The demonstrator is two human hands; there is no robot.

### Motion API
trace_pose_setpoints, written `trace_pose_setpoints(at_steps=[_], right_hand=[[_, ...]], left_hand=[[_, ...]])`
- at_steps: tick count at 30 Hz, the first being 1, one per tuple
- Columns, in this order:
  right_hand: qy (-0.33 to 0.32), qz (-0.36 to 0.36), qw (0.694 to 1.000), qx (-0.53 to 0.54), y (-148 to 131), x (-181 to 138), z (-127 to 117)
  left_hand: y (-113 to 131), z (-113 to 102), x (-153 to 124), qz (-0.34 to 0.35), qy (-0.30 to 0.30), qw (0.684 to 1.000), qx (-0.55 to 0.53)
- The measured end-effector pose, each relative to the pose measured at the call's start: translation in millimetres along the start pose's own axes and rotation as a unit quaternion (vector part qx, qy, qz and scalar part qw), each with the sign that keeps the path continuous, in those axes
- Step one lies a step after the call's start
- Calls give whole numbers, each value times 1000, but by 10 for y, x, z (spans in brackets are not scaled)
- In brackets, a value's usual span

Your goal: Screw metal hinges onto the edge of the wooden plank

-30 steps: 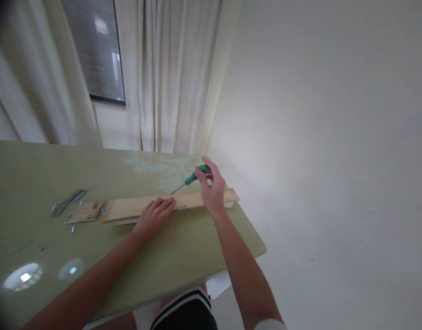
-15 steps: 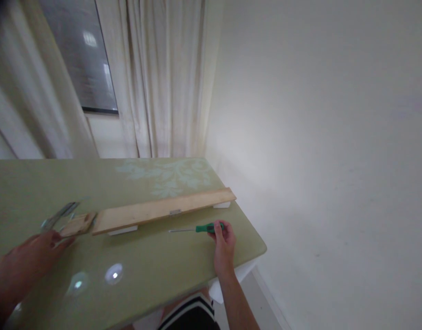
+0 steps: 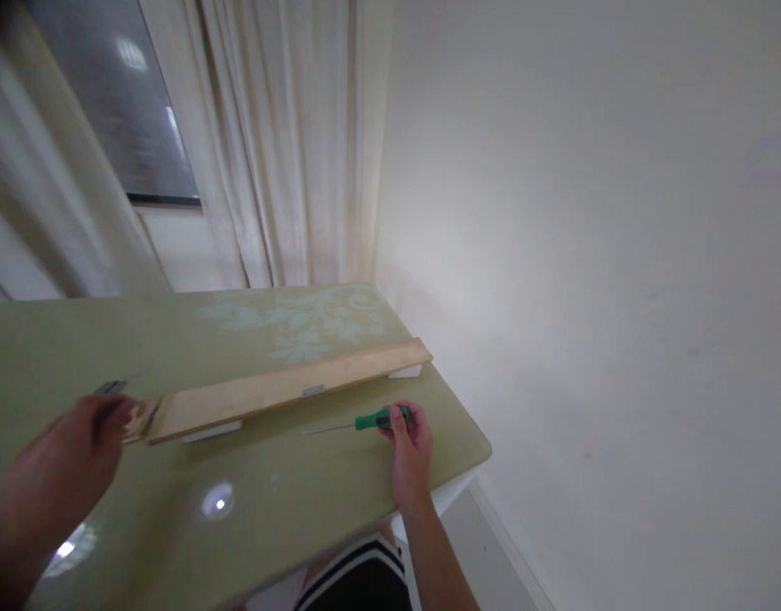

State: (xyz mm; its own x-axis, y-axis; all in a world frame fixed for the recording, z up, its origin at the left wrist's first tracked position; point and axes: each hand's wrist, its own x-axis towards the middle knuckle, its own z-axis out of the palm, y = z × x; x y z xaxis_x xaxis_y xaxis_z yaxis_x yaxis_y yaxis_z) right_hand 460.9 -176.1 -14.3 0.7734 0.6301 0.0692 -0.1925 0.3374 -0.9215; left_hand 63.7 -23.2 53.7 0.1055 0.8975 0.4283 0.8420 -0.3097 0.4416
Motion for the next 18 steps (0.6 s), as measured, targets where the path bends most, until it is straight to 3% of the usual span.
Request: trace_pose_setpoints(at_steps=[1, 2, 4, 7, 9, 11, 18], right_hand=[[1, 0, 1000, -1, -2, 0, -1], [1, -1, 1000, -2, -6, 0, -1], [0, -2, 1000, -7, -19, -3, -5], [-3, -7, 1000, -12, -30, -10, -14], [0, -11, 1000, -14, -27, -11, -20], [6, -15, 1000, -17, -20, -7, -23], [2, -20, 999, -44, -53, 9, 11]], left_hand=[[303, -8, 103, 3, 6, 1000, -13], [593, 7, 217, 23, -25, 998, -51], [1087, 100, 449, 76, -120, 981, -134], [1560, 339, 723, 186, -266, 924, -200], [1725, 519, 825, 224, -322, 898, -197], [1811, 686, 873, 225, -345, 891, -189], [1871, 1003, 887, 265, -343, 895, -107]])
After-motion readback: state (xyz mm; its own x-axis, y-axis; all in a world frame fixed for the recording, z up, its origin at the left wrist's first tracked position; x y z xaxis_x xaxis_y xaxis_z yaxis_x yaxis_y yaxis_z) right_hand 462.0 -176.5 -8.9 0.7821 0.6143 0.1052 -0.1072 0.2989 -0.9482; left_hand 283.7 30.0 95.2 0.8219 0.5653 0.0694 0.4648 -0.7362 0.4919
